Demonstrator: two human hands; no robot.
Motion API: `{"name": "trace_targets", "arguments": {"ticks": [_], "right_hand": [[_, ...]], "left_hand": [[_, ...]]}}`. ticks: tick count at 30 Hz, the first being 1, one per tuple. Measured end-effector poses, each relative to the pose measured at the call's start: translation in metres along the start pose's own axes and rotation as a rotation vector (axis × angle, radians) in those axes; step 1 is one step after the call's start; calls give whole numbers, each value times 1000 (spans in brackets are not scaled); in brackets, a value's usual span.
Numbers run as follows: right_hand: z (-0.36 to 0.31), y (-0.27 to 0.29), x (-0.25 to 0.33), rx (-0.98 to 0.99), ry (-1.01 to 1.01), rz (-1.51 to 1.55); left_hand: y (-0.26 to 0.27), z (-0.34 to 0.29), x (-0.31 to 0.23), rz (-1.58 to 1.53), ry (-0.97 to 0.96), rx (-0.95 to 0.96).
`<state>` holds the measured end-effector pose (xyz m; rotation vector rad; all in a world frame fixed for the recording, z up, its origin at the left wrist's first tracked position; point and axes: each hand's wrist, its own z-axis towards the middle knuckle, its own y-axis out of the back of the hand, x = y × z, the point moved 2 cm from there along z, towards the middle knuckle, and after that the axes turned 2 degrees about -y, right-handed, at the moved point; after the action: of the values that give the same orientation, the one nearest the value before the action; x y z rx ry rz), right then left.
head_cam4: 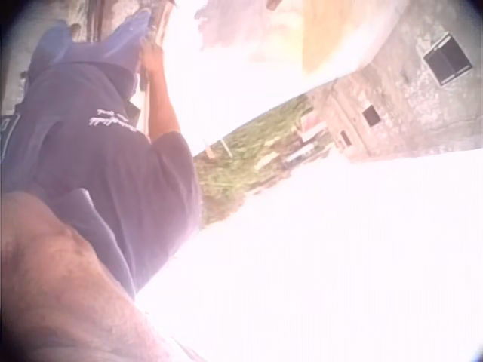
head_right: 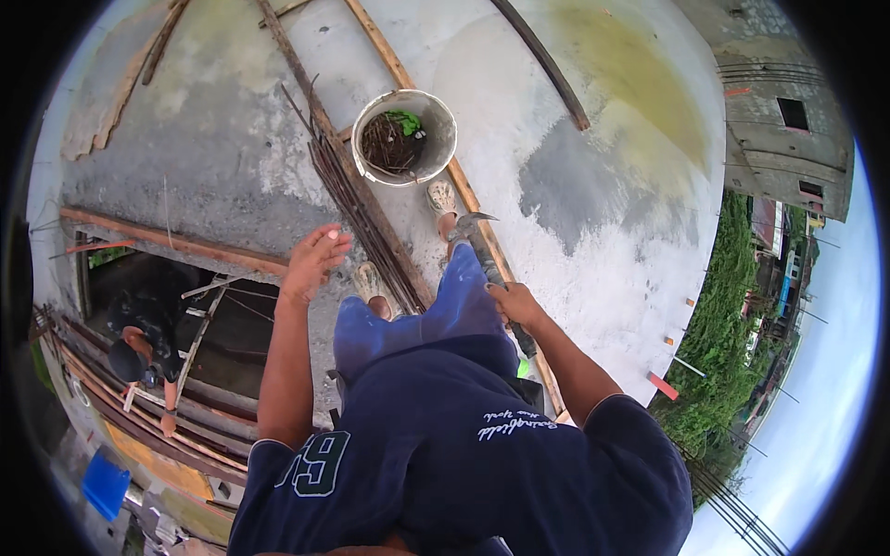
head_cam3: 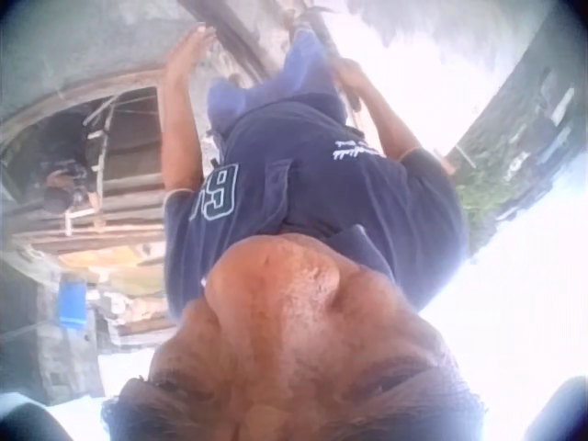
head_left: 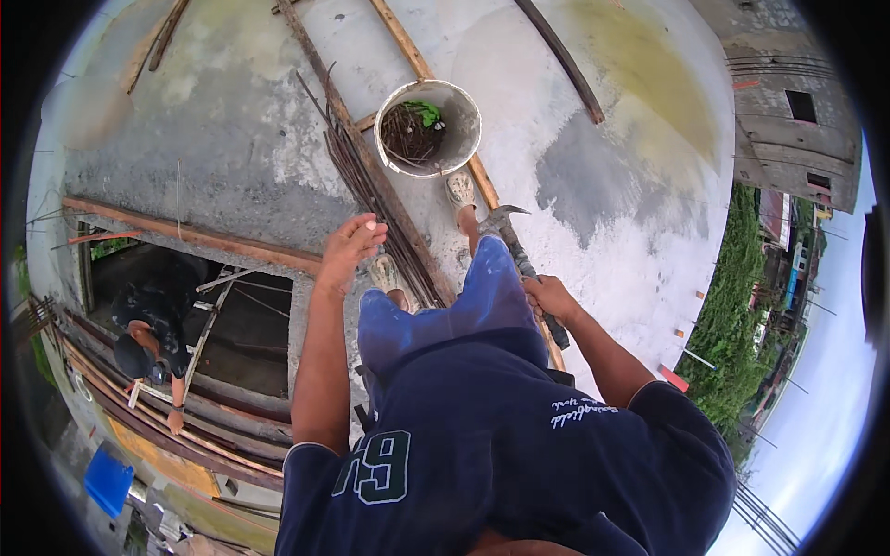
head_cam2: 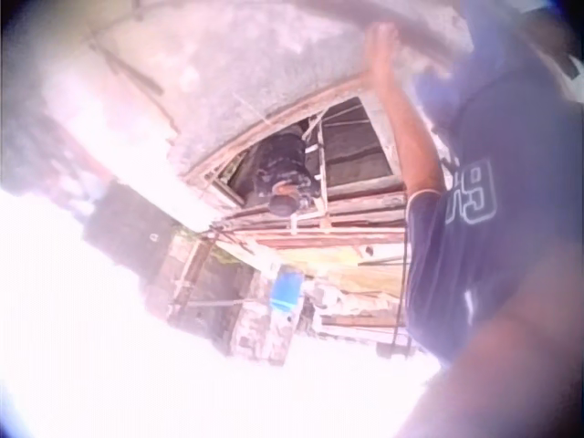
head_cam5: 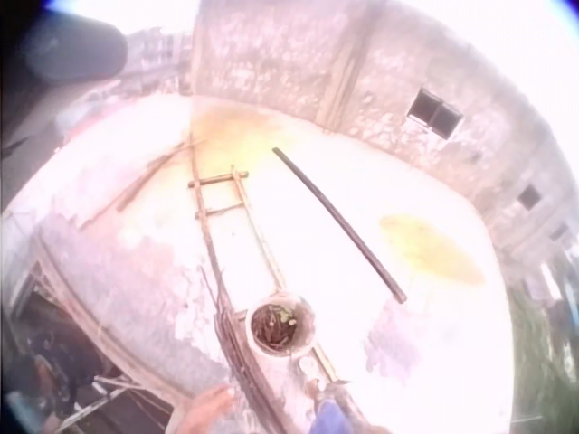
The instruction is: The person uses a hammer to pound a length of rebar into a concrete surface, repeatedly striking the metal rod while holding it in place by hand.
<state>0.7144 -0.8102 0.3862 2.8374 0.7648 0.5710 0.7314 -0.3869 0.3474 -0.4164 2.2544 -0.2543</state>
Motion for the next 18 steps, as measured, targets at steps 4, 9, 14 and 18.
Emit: {"name": "trace_targets", "arguments": {"ticks": [4, 9, 14, 18], "right_hand": [[94, 15, 33, 184, -111, 8], [180, 34, 52, 259, -219, 26], [212, 80, 36, 267, -367, -194], [232, 93, 37, 297, -430, -124]], "left_hand": [[-72, 87, -27, 6, -12, 40], [-93, 257, 12, -40, 118, -122], [-83, 467, 119, -170, 256, -311], [21, 591, 215, 112, 204, -560]]}}
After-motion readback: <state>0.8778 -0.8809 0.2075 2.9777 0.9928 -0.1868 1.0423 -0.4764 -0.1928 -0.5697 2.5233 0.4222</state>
